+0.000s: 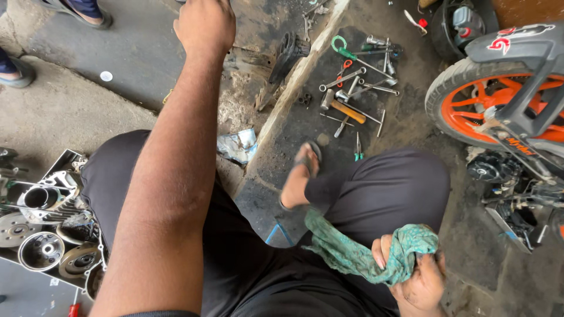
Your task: The person sits on the floor and cleans a metal motorcycle frame part using a green rag and a small metal tool. They wipe the surface and scrape off grime from crevices, occasionally adjusting their grip on the part.
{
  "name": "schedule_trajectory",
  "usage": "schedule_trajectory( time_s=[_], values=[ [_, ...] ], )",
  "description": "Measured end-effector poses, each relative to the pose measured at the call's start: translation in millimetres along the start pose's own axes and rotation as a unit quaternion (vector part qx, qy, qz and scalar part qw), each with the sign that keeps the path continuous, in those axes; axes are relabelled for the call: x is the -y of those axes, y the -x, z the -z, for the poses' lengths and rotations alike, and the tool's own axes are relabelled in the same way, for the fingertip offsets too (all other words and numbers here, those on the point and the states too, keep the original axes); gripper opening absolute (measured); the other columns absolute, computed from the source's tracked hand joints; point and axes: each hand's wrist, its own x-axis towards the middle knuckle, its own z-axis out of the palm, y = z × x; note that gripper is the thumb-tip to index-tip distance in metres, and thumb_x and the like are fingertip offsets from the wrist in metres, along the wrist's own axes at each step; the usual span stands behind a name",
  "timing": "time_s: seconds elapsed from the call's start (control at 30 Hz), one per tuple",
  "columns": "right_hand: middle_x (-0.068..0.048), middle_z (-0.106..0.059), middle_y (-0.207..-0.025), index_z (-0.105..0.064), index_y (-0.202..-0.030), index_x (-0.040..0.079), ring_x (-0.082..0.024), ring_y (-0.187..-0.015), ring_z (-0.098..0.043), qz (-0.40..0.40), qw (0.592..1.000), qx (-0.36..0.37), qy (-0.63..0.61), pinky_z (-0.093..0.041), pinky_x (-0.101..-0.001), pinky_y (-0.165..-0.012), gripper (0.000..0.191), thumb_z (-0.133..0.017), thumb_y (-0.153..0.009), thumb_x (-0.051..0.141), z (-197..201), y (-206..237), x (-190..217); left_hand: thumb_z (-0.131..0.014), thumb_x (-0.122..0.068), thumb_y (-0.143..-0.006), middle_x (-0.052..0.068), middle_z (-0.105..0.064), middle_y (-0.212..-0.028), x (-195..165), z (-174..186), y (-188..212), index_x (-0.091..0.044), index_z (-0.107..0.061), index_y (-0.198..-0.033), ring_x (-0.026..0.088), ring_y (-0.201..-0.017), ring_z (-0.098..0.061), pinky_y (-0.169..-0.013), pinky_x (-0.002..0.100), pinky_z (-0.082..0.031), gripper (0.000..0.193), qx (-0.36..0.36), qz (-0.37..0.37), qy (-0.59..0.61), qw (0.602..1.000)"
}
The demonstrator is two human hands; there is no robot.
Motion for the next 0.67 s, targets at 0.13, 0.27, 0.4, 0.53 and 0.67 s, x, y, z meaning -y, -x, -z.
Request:
schedule_trajectory(
  time_s=[0.13,0.27,0.4,0.53,0.67],
  values=[
    [-0.004,-0.058,-0.079,-0.063,-0.103,0.005,-0.020,-0.069,-0.048,0.012,1.000,-0.004,0.013,-0.041,-0.0393,-0.070,0.021,-0.048,-0.111,0.018,2.0,8.4,-3.5,-0.059,-0.024,-0.094,0.016,-0.073,-0.091,6.4,-10.2,-1.0,-0.007,-0.072,-0.096,0.038,-0.086,-0.070,-0.079,0.060,-0.049,0.022,0.045,-0.012,-0.030,0.998],
    [-0.005,-0.055,-0.077,-0.061,-0.102,0.006,-0.021,-0.066,-0.047,0.010,1.000,-0.018,0.020,-0.040,-0.0398,-0.069,0.020,-0.048,-0.110,0.018,-7.5,10.4,13.8,-0.060,-0.027,-0.095,0.015,-0.073,-0.094,3.6,-5.9,6.5,-0.010,-0.072,-0.098,0.040,-0.088,-0.068,-0.078,0.058,-0.049,0.022,0.013,-0.020,-0.045,0.999],
    [-0.007,-0.056,-0.069,-0.061,-0.097,0.003,-0.018,-0.061,-0.048,0.050,0.997,0.050,0.027,-0.042,-0.0387,-0.069,0.024,-0.048,-0.113,0.015,-3.5,-15.1,44.5,-0.058,-0.039,-0.099,0.011,-0.075,-0.090,-7.0,10.3,14.7,-0.010,-0.072,-0.094,0.036,-0.085,-0.068,-0.069,0.055,-0.047,0.033,-0.157,-0.165,-0.058,0.972],
    [-0.008,-0.059,-0.079,-0.060,-0.103,0.003,-0.019,-0.064,-0.054,0.084,0.991,0.006,0.102,-0.045,-0.0390,-0.064,0.017,-0.049,-0.111,0.013,27.4,-54.8,35.2,-0.055,-0.050,-0.106,0.013,-0.074,-0.089,-5.0,9.5,22.0,-0.011,-0.073,-0.094,0.038,-0.086,-0.067,-0.071,0.056,-0.047,0.045,-0.083,-0.136,-0.038,0.987],
    [-0.013,-0.063,-0.104,-0.061,-0.123,-0.001,-0.024,-0.087,-0.059,0.119,0.943,-0.106,0.292,-0.046,-0.0439,-0.080,0.021,-0.052,-0.110,0.013,55.6,-64.3,4.1,-0.052,-0.048,-0.114,0.018,-0.072,-0.100,2.2,12.7,26.0,-0.008,-0.071,-0.101,0.042,-0.096,-0.065,-0.082,0.055,-0.051,0.046,0.006,-0.099,-0.004,0.995]
  ],
)
